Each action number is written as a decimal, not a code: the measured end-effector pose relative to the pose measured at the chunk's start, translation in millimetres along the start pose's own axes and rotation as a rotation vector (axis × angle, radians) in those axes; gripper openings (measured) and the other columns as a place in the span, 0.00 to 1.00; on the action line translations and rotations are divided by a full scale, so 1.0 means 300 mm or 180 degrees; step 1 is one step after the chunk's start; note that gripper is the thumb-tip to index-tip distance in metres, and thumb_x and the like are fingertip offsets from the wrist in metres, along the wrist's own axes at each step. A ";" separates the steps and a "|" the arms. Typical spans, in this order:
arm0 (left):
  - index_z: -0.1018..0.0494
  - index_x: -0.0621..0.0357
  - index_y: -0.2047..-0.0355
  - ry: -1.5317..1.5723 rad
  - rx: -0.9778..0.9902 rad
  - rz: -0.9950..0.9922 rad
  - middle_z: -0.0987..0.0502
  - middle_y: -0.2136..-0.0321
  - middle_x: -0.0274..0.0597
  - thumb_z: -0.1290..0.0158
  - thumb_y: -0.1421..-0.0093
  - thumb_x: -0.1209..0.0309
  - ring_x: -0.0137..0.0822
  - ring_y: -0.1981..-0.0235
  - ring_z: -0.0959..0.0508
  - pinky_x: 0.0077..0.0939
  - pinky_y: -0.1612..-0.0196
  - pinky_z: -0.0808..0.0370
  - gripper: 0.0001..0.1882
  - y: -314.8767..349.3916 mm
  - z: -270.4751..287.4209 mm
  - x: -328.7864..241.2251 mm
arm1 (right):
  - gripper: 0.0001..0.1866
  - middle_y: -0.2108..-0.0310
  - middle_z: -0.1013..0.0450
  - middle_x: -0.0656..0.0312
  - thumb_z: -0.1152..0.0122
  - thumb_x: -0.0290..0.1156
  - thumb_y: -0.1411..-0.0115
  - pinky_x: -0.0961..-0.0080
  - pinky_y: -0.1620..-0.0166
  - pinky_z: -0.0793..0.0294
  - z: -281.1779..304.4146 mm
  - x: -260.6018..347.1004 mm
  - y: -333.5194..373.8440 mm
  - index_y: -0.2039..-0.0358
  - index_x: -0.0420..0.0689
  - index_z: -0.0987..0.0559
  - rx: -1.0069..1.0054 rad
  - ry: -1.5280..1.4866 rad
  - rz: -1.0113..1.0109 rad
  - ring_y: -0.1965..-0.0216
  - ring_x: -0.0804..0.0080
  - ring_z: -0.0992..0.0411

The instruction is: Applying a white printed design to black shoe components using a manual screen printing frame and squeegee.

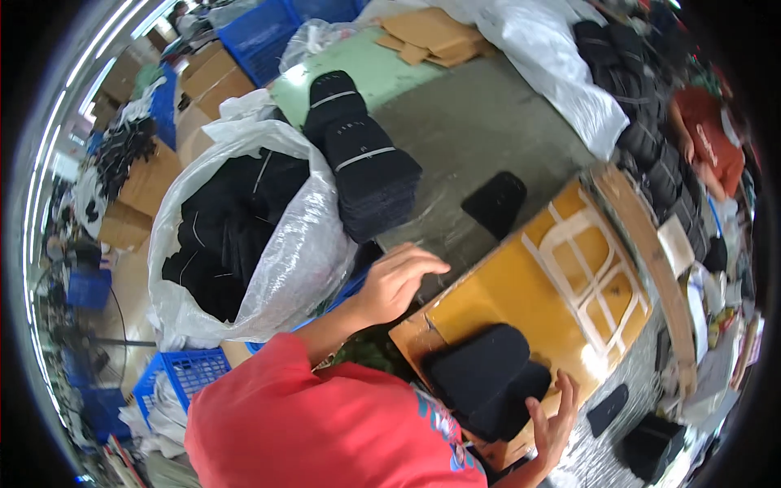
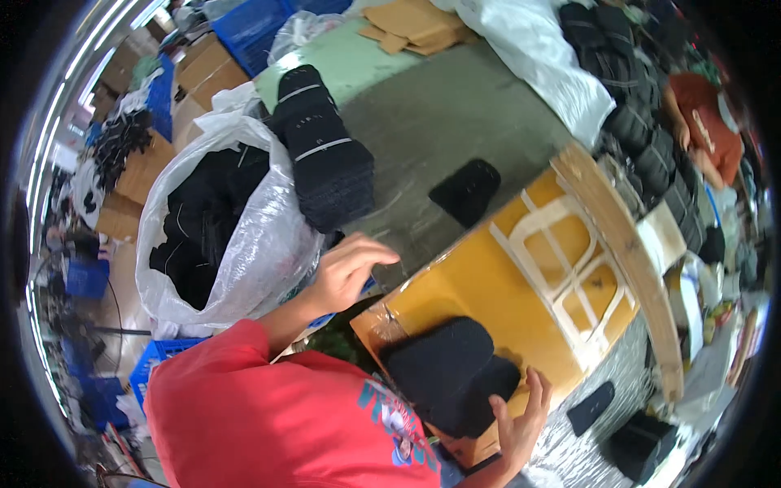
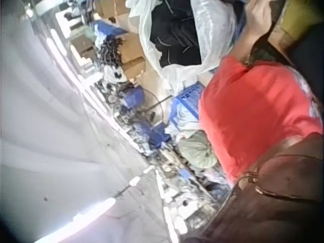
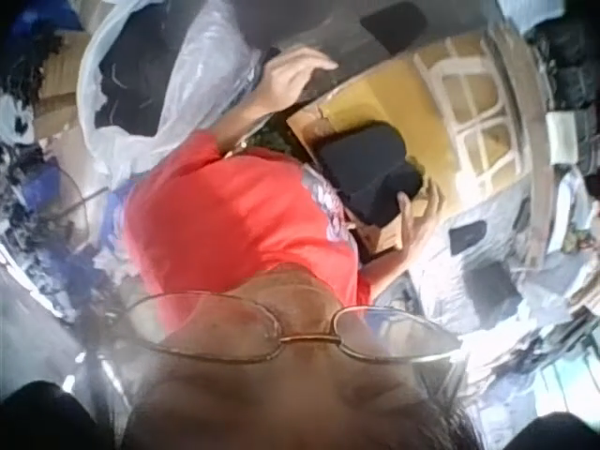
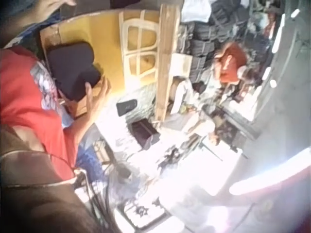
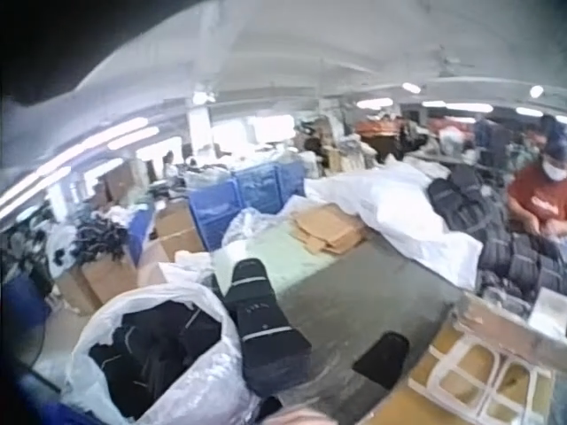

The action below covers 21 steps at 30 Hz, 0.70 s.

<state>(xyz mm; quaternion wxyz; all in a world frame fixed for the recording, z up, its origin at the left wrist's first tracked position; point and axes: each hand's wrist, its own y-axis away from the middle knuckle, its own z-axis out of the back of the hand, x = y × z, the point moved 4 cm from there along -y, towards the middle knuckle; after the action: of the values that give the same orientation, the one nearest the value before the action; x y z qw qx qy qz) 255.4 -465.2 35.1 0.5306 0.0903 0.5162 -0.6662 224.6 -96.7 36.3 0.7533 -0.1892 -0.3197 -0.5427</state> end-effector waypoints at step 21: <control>0.37 0.49 0.37 -0.2545 0.1987 0.0087 0.41 0.36 0.53 0.57 0.57 0.87 0.52 0.34 0.42 0.42 0.33 0.45 0.43 -0.424 0.619 0.458 | 0.36 0.50 0.31 0.49 0.29 0.26 0.58 0.60 0.43 0.33 -0.036 -0.022 0.024 0.45 0.40 0.28 0.0082 0.0130 0.0077 0.47 0.48 0.33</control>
<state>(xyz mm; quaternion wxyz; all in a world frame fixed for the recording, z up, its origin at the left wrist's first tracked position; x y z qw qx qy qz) 175.1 -707.3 102.3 0.6432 -0.0108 0.0478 -0.7642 233.1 -96.6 24.5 0.7685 -0.1722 -0.3089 -0.5332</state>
